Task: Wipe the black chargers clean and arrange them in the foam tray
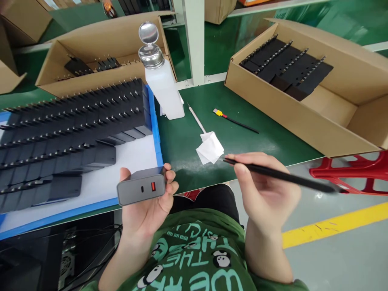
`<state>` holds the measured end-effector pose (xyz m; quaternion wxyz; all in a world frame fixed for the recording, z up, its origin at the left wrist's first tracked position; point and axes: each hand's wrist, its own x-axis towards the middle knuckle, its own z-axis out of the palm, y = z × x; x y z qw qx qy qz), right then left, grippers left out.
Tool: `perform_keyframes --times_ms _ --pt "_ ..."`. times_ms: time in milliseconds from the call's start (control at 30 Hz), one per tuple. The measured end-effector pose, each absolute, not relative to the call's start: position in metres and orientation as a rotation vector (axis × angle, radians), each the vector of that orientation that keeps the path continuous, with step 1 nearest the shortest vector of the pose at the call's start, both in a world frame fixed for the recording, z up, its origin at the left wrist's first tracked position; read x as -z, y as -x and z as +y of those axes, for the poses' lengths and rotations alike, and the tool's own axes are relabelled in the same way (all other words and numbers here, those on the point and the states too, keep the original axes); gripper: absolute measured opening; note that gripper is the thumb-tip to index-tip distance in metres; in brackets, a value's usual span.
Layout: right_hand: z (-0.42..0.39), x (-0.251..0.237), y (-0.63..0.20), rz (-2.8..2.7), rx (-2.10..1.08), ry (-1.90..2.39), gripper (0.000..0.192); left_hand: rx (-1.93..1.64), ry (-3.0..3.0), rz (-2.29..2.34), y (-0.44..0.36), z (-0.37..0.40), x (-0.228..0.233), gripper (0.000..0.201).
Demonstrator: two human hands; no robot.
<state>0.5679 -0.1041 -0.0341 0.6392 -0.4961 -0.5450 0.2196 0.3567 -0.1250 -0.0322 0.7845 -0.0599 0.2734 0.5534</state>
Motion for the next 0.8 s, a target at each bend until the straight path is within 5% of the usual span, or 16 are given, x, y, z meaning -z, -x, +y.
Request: perform_keyframes --times_ms 367,800 --pt "-0.031 0.084 -0.632 -1.343 -0.33 1.367 0.016 -1.26 0.204 0.658 -0.351 -0.126 0.036 0.047" --pt "-0.043 0.093 -0.671 -1.646 0.023 1.479 0.014 -1.166 0.194 0.459 -0.357 -0.125 0.029 0.054"
